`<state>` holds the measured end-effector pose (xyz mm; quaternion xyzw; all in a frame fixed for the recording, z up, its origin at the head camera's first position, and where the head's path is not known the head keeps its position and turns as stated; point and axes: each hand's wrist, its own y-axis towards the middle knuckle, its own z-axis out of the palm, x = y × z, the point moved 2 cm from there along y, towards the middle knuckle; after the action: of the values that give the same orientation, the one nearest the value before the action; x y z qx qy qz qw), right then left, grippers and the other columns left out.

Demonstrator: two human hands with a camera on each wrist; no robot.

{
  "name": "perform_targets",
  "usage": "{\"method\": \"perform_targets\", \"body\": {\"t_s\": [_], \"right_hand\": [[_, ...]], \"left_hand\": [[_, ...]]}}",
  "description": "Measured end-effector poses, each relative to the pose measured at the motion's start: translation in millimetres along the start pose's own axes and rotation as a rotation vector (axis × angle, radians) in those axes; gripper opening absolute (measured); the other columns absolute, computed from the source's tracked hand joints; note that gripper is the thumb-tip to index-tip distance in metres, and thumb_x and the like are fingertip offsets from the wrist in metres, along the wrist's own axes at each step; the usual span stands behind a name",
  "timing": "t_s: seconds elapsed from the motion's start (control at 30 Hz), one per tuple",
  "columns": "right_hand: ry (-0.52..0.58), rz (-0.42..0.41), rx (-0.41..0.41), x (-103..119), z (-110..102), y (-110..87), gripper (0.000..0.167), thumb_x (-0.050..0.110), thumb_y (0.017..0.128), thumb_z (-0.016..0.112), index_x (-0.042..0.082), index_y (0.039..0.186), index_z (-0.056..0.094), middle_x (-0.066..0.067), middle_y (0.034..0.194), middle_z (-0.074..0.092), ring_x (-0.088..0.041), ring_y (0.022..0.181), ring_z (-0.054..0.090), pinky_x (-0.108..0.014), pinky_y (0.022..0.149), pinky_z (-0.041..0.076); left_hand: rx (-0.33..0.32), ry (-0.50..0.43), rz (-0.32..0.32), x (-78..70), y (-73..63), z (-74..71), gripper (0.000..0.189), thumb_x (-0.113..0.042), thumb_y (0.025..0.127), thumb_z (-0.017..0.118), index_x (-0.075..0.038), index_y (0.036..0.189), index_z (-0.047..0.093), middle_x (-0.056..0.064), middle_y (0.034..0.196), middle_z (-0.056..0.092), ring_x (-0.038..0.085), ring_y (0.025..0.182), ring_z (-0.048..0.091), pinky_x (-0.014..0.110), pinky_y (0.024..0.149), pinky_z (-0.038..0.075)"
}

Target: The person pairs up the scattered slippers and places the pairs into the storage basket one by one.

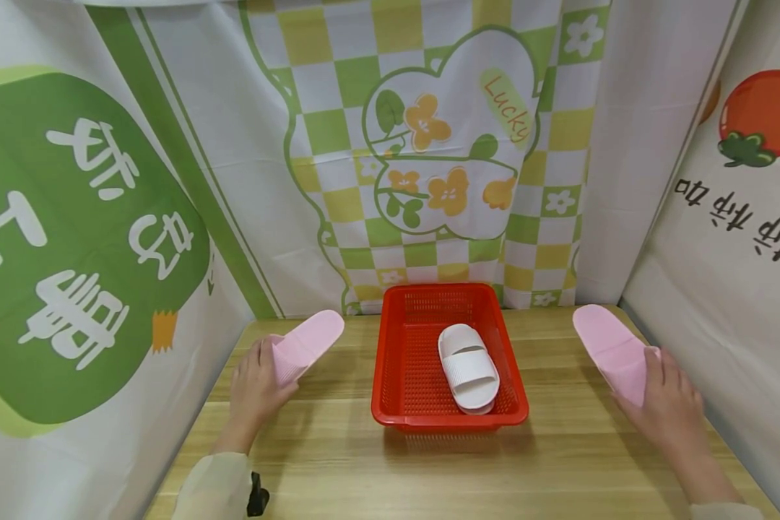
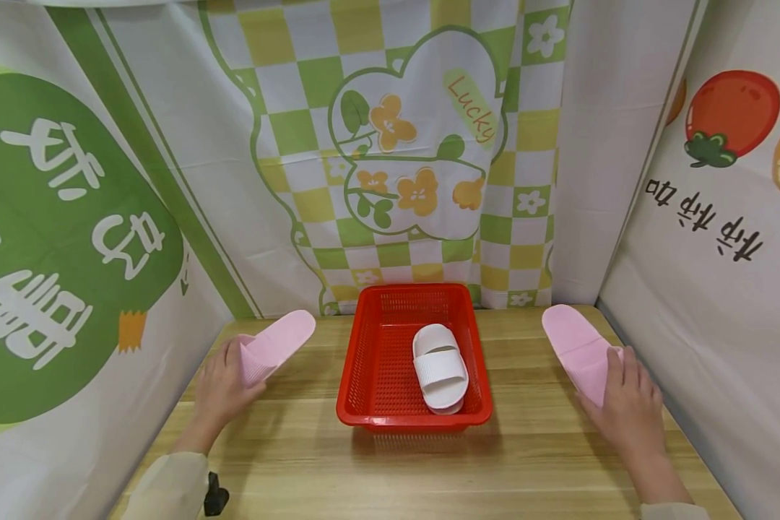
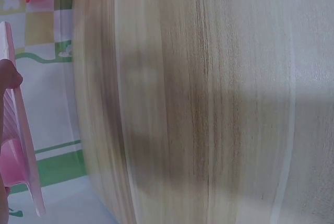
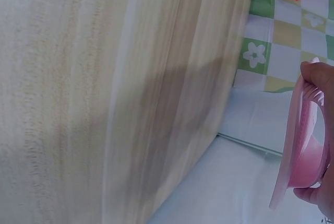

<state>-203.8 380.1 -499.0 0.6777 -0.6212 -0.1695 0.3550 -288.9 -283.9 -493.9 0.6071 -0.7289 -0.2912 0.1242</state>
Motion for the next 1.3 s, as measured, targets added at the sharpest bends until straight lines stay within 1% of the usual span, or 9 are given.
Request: {"method": "perform_targets", "body": {"t_s": [0.07,0.1,0.23,0.4,0.5,0.73,0.9,1.13,1.3], "right_hand": [[-0.006,-0.017,-0.022,2.1,-0.8,2.0,0.117,0.09,0.073,0.024,-0.007,0.138,0.037,-0.036,0.13,0.04,-0.059,0.103,0.045,-0.074,0.068,0.035],[-0.008,-0.025,-0.031,3.3,-1.4,3.0,0.117,0.089,0.074,0.021,-0.008,0.138,0.037,-0.037,0.13,0.041,-0.059,0.102,0.045,-0.074,0.067,0.035],[-0.007,-0.049,-0.037,6.8,-3.5,6.6,0.115,0.088,0.076,0.021,-0.008,0.137,0.038,-0.037,0.13,0.041,-0.059,0.102,0.046,-0.073,0.066,0.037],[-0.005,-0.064,-0.006,8.2,-3.0,9.2,0.115,0.088,0.076,0.022,-0.008,0.137,0.036,-0.038,0.131,0.039,-0.059,0.104,0.045,-0.074,0.069,0.037],[-0.003,-0.073,-0.003,9.9,-2.7,10.7,0.115,0.088,0.076,0.022,-0.009,0.137,0.037,-0.038,0.131,0.039,-0.059,0.105,0.044,-0.074,0.07,0.037],[-0.007,-0.129,-0.061,17.0,-2.4,14.0,0.109,0.084,0.08,0.025,-0.01,0.132,0.041,-0.038,0.13,0.041,-0.058,0.106,0.045,-0.072,0.068,0.038],[-0.006,-0.133,-0.064,21.7,-3.9,16.7,0.109,0.084,0.08,0.024,-0.01,0.132,0.042,-0.038,0.13,0.041,-0.058,0.106,0.045,-0.072,0.069,0.038],[0.006,-0.139,-0.06,25.7,-4.6,18.8,0.108,0.084,0.08,0.026,-0.008,0.133,0.042,-0.037,0.131,0.041,-0.057,0.106,0.046,-0.07,0.069,0.039],[0.02,-0.141,-0.069,28.5,-3.4,20.1,0.106,0.083,0.081,0.028,-0.008,0.133,0.042,-0.037,0.132,0.041,-0.058,0.107,0.045,-0.071,0.07,0.039]], "left_hand": [[-0.007,0.001,0.008,-2.1,1.1,-0.8,0.101,-0.03,0.058,0.084,0.008,0.137,0.035,0.034,0.128,0.045,0.051,0.112,0.046,0.064,0.089,0.039],[-0.01,0.002,0.013,-3.0,1.7,-1.0,0.101,-0.03,0.058,0.083,0.008,0.138,0.035,0.034,0.128,0.045,0.051,0.113,0.046,0.064,0.088,0.04],[-0.026,0.001,0.037,-6.3,3.5,-0.9,0.102,-0.031,0.056,0.084,0.008,0.138,0.035,0.034,0.127,0.046,0.051,0.112,0.046,0.064,0.087,0.041],[-0.063,-0.016,0.08,-11.0,5.7,-1.0,0.102,-0.03,0.055,0.085,0.009,0.136,0.037,0.035,0.125,0.047,0.051,0.11,0.048,0.064,0.084,0.042],[-0.074,-0.021,0.101,-13.9,7.4,-1.2,0.102,-0.03,0.054,0.085,0.009,0.136,0.038,0.035,0.125,0.048,0.051,0.111,0.048,0.064,0.085,0.042],[-0.067,-0.032,0.11,-22.2,9.3,-2.4,0.104,-0.03,0.053,0.086,0.008,0.136,0.037,0.033,0.125,0.048,0.049,0.111,0.048,0.063,0.086,0.042],[-0.094,-0.036,0.136,-27.4,9.8,-4.9,0.104,-0.029,0.052,0.086,0.01,0.136,0.038,0.035,0.125,0.048,0.05,0.111,0.048,0.063,0.089,0.041],[-0.121,-0.038,0.168,-32.9,12.1,-5.0,0.1,-0.031,0.053,0.082,0.009,0.135,0.039,0.032,0.125,0.049,0.049,0.111,0.05,0.062,0.086,0.043],[-0.142,-0.042,0.197,-37.8,13.6,-5.9,0.1,-0.032,0.052,0.083,0.008,0.133,0.041,0.032,0.125,0.049,0.049,0.11,0.051,0.062,0.085,0.044]]}}
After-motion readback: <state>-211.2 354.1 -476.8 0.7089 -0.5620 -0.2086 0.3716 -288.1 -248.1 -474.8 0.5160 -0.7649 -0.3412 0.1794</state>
